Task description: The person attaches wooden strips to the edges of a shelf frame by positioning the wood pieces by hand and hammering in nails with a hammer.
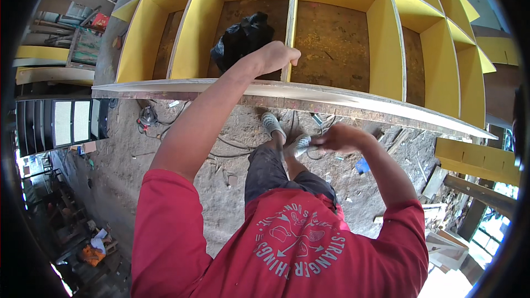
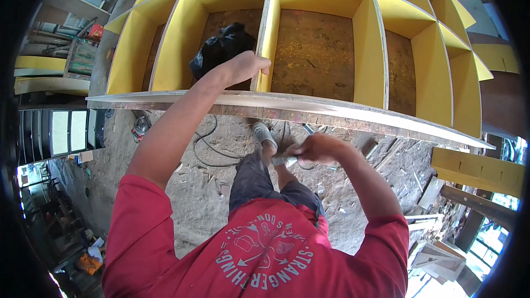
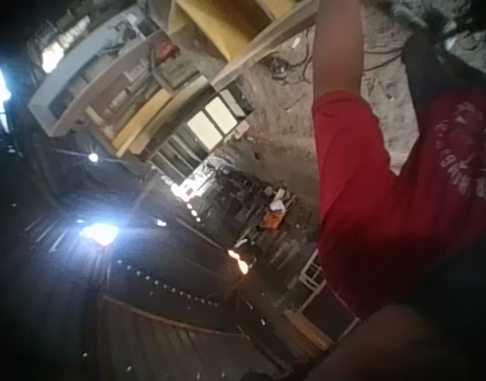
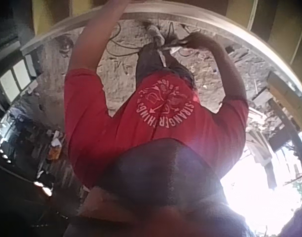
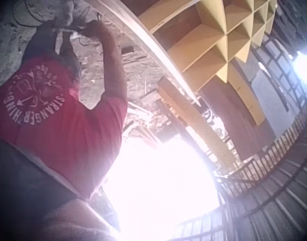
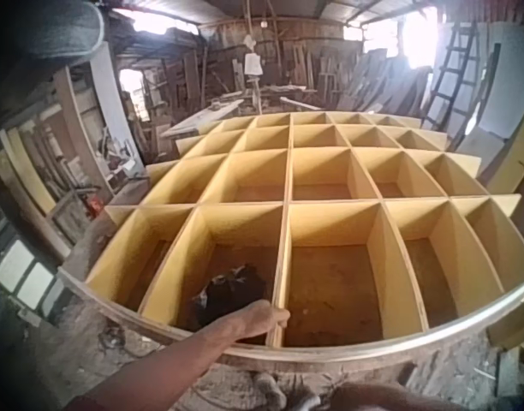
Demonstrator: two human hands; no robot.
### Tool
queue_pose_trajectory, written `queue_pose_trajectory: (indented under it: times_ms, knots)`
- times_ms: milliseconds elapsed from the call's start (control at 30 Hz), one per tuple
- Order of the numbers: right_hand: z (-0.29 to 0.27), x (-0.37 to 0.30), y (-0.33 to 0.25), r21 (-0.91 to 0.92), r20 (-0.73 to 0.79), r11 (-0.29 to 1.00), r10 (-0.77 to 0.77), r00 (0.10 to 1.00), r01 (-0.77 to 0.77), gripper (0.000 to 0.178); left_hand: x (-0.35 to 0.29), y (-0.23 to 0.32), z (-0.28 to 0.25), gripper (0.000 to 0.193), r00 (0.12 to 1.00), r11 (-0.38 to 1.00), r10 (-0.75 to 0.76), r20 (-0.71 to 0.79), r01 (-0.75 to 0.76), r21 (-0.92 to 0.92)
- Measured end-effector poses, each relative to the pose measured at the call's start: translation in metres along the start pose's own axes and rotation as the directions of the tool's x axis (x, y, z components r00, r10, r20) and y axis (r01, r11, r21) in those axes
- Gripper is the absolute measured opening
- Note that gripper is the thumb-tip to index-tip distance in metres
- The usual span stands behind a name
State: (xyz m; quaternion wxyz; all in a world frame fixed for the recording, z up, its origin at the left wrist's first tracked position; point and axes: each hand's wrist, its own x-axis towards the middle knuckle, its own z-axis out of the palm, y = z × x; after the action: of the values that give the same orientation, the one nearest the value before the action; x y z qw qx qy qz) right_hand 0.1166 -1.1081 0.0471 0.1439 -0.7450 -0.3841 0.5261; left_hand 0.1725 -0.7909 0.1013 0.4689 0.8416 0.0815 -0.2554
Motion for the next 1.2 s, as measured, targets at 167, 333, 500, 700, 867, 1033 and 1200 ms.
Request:
queue_pose_trajectory:
  times_ms: [167,333,500,700,867,1033,1200]
  knots:
    - [-0.031,-0.005,-0.025,-0.047,-0.263,0.970,0.217,0.940,-0.237,0.033,-0.002,-0.006,0.001,0.047,0.997,0.997,-0.074,-0.004,0.074,-0.018]
    - [-0.005,-0.005,0.004,-0.002,0.080,0.997,-0.080,0.994,0.080,0.033,0.004,0.000,0.002,0.048,1.000,1.000,0.025,-0.011,-0.024,0.017]
    - [-0.018,-0.005,-0.017,0.057,-0.230,0.987,0.161,0.960,-0.151,0.033,0.003,-0.004,0.002,0.048,1.000,1.000,0.003,0.010,-0.003,0.003]
    - [-0.018,-0.013,-0.014,-0.181,0.226,0.971,-0.113,0.968,0.155,0.032,0.003,-0.002,-0.001,0.047,1.000,1.000,-0.020,0.009,0.021,-0.007]
    - [0.007,0.003,0.014,0.147,-0.284,0.981,-0.084,0.955,0.130,0.039,0.001,0.007,0.001,0.047,0.999,0.999,-0.043,0.020,0.043,0.013]
    - [0.000,-0.003,0.012,0.031,0.079,0.998,-0.057,0.995,0.055,0.034,0.006,-0.001,0.004,0.045,1.000,1.000,0.015,-0.014,-0.015,-0.025]
    - [0.007,0.000,0.001,0.115,-0.278,0.993,0.026,0.960,0.006,0.042,0.003,-0.005,0.003,0.045,0.999,0.999,0.022,-0.039,-0.024,-0.037]
